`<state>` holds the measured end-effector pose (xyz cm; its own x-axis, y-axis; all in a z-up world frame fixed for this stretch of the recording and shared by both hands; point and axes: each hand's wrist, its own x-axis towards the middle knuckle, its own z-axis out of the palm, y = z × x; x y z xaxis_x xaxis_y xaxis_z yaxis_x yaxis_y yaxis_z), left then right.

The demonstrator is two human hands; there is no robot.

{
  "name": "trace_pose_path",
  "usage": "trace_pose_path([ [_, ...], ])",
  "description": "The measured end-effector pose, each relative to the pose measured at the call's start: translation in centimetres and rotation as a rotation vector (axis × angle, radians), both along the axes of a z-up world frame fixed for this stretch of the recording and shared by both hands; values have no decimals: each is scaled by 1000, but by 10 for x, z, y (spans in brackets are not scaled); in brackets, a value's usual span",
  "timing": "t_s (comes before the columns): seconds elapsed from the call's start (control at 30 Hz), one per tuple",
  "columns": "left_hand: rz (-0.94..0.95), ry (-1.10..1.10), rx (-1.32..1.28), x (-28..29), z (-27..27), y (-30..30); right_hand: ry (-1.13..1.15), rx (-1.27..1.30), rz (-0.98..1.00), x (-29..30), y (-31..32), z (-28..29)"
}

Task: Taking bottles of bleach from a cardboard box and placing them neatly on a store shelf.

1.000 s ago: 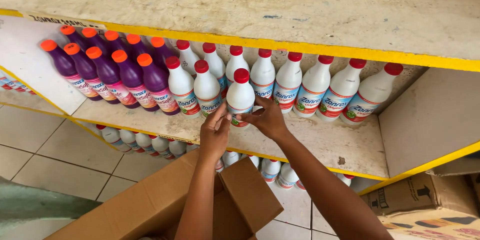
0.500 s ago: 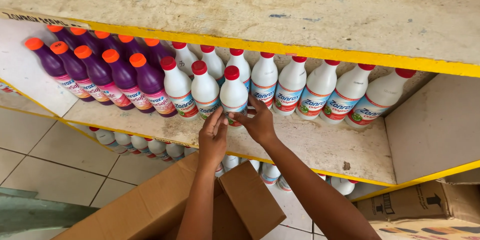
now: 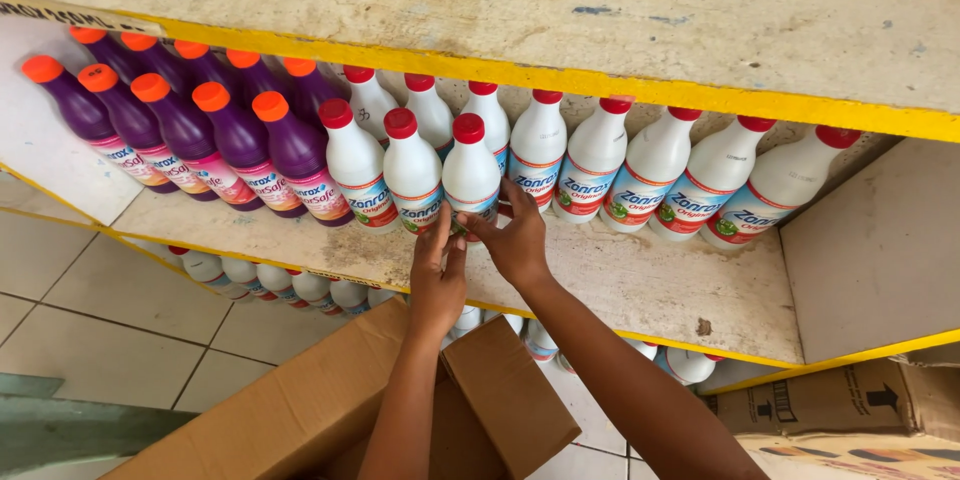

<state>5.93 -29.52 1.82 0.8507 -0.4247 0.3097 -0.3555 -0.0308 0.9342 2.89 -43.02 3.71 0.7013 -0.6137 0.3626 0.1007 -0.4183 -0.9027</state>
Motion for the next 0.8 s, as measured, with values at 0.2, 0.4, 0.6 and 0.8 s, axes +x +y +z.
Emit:
trace_pose_path([
  [0.2, -46, 93, -30, 1, -11, 1, -22, 4, 3, -2, 3, -3],
  [0.4, -173, 224, -152, -8, 1, 16, 57, 8, 84, -22, 5, -1],
  [0.6, -108, 166, 24, -3, -11, 95, 66, 17, 5, -66, 40, -10],
  [0.8, 45, 94, 555, -42, 28, 233, 219, 7, 469, -96, 111, -10],
])
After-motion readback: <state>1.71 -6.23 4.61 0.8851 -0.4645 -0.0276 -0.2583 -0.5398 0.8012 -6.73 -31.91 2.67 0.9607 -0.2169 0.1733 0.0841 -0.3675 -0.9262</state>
